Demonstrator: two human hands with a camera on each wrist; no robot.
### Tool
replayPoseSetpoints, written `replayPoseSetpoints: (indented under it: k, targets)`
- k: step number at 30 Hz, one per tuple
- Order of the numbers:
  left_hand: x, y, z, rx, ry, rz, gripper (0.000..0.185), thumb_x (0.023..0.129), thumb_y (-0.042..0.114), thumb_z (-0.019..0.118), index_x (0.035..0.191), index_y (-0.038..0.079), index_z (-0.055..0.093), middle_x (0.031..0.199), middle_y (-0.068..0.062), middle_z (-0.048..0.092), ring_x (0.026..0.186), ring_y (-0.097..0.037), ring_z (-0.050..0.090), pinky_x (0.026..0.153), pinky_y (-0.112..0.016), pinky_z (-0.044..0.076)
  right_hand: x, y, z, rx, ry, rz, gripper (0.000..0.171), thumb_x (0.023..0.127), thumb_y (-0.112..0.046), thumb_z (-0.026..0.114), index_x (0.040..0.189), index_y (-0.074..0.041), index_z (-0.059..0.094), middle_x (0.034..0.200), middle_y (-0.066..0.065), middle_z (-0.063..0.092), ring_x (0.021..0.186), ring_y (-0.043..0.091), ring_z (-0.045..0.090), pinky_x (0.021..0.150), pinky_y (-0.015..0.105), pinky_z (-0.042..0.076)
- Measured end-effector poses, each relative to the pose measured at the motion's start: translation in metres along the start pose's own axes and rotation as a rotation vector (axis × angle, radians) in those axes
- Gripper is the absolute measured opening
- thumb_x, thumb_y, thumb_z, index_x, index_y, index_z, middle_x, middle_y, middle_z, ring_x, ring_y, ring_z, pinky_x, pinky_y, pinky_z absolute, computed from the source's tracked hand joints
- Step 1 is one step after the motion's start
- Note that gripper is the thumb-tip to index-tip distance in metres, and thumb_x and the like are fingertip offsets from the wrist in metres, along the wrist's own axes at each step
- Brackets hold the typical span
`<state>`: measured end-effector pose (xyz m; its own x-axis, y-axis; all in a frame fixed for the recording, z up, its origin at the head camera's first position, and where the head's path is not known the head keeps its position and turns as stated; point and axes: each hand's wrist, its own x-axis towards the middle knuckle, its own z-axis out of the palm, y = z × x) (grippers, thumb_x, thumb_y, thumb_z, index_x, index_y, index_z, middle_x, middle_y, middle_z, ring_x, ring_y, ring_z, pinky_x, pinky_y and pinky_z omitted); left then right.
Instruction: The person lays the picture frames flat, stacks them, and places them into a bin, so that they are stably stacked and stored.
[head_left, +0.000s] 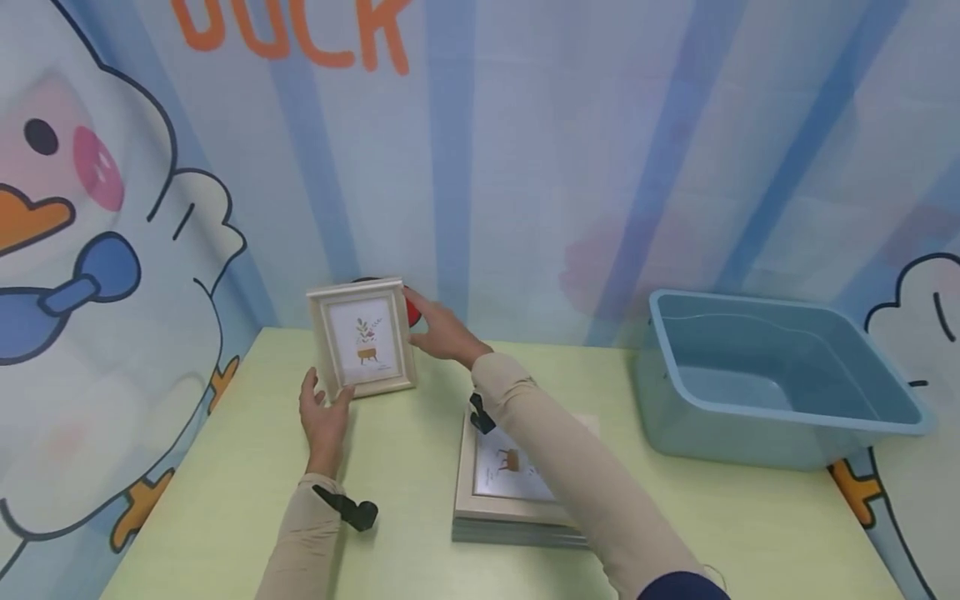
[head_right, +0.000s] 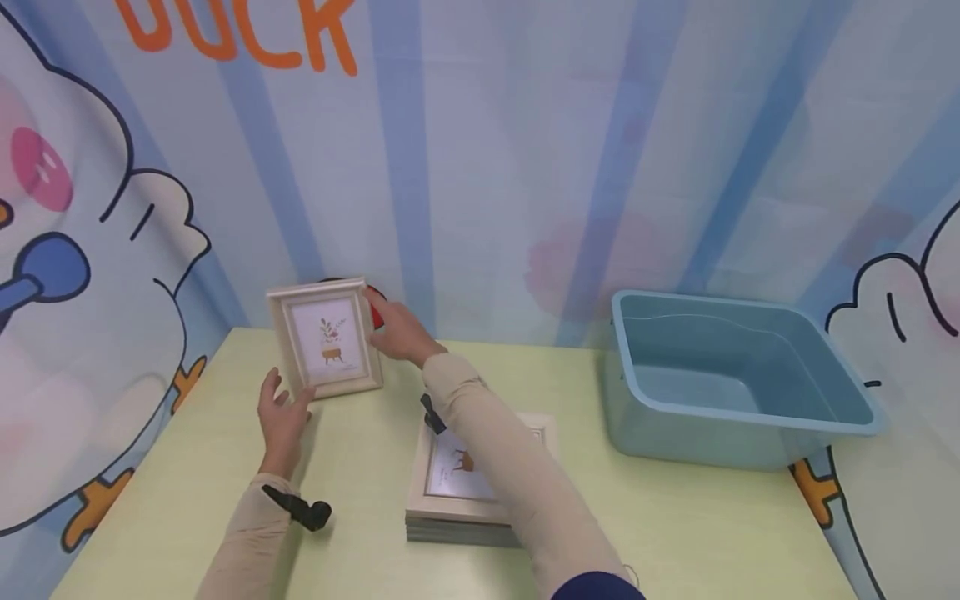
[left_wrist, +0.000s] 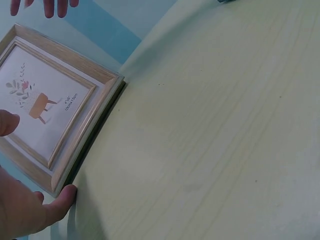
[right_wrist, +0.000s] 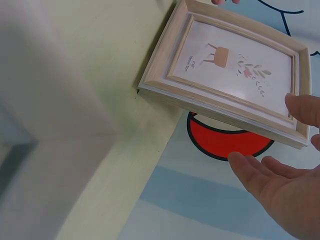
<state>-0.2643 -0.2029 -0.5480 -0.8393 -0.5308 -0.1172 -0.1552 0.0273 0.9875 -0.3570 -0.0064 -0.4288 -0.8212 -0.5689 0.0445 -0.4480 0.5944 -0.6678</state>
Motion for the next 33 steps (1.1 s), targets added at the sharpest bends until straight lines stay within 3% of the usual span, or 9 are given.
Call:
replayPoseSetpoints:
  k: [5, 9, 14, 18, 24, 26, 29, 33]
  targets:
    - [0.002, 0.003, -0.002, -0.014, -0.018, -0.017, 0.079, 0.096, 0.014, 0.063, 0.161, 0.019, 0.018, 0.167, -0.01, 0.019, 0.151, -0.036, 0.023, 0.121, -0.053, 0.031, 0.015, -0.004, 0.003, -0.01, 0.03, -0.016, 0.08, 0.095, -0.004, 0.062, 0.16, -0.012, 0.017, 0.143, 0.024, 0.051, 0.137, 0.038, 0.045, 0.116, 0.046, 0.039]
    - [0.003, 0.003, -0.001, -0.026, -0.02, 0.0, 0.08, 0.096, 0.013, 0.063, 0.161, 0.018, 0.018, 0.167, -0.011, 0.018, 0.151, -0.036, 0.023, 0.121, -0.053, 0.032, 0.022, -0.005, 0.003, -0.008, 0.016, -0.011, 0.078, 0.097, -0.006, 0.059, 0.161, -0.012, 0.014, 0.15, 0.024, 0.045, 0.138, 0.038, 0.045, 0.114, 0.046, 0.041]
    - [0.006, 0.002, 0.0, -0.042, -0.024, 0.003, 0.082, 0.093, 0.011, 0.065, 0.161, 0.017, 0.019, 0.167, -0.01, 0.02, 0.151, -0.036, 0.022, 0.12, -0.051, 0.034, 0.026, -0.007, 0.006, 0.053, -0.007, 0.003, 0.07, 0.103, -0.01, 0.048, 0.161, -0.012, 0.009, 0.167, 0.013, 0.021, 0.152, 0.029, 0.025, 0.125, 0.04, 0.026]
    - [0.008, 0.001, 0.0, -0.044, -0.053, 0.0, 0.082, 0.094, 0.011, 0.065, 0.161, 0.016, 0.018, 0.167, -0.01, 0.019, 0.153, -0.035, 0.019, 0.121, -0.049, 0.032, 0.025, -0.008, 0.01, 0.109, -0.017, 0.011, 0.066, 0.105, -0.011, 0.041, 0.162, -0.013, 0.006, 0.17, 0.007, 0.009, 0.156, 0.023, 0.012, 0.128, 0.037, 0.015]
    - [0.009, 0.0, 0.0, -0.04, -0.063, 0.014, 0.079, 0.095, 0.012, 0.064, 0.16, 0.016, 0.02, 0.167, -0.009, 0.022, 0.154, -0.033, 0.018, 0.126, -0.047, 0.022, 0.022, -0.009, 0.009, 0.173, 0.016, 0.031, 0.065, 0.106, -0.014, 0.042, 0.161, -0.013, 0.008, 0.168, 0.012, 0.017, 0.151, 0.032, 0.027, 0.125, 0.043, 0.024]
    - [0.01, 0.0, 0.001, -0.046, -0.063, 0.017, 0.079, 0.095, 0.011, 0.064, 0.16, 0.016, 0.021, 0.167, -0.009, 0.022, 0.154, -0.033, 0.018, 0.126, -0.047, 0.021, 0.022, -0.008, 0.009, 0.171, 0.034, 0.029, 0.064, 0.105, -0.013, 0.044, 0.161, -0.013, 0.012, 0.162, 0.018, 0.03, 0.145, 0.033, 0.038, 0.123, 0.043, 0.03]
    - [0.01, -0.001, 0.002, -0.057, -0.062, 0.015, 0.079, 0.094, 0.01, 0.065, 0.16, 0.015, 0.022, 0.166, -0.009, 0.023, 0.155, -0.032, 0.017, 0.127, -0.045, 0.017, 0.022, -0.006, 0.012, 0.134, 0.049, 0.0, 0.06, 0.104, -0.007, 0.045, 0.159, -0.013, 0.021, 0.145, 0.025, 0.049, 0.11, 0.034, 0.059, 0.103, 0.04, 0.048]
    - [0.009, -0.003, 0.003, -0.076, -0.063, 0.009, 0.078, 0.092, 0.008, 0.066, 0.159, 0.013, 0.026, 0.166, -0.011, 0.025, 0.154, -0.032, 0.018, 0.127, -0.043, 0.017, 0.02, -0.005, 0.016, 0.085, 0.04, -0.044, 0.057, 0.103, -0.004, 0.045, 0.157, -0.017, 0.031, 0.145, 0.02, 0.052, 0.077, 0.021, 0.051, 0.07, 0.029, 0.046]
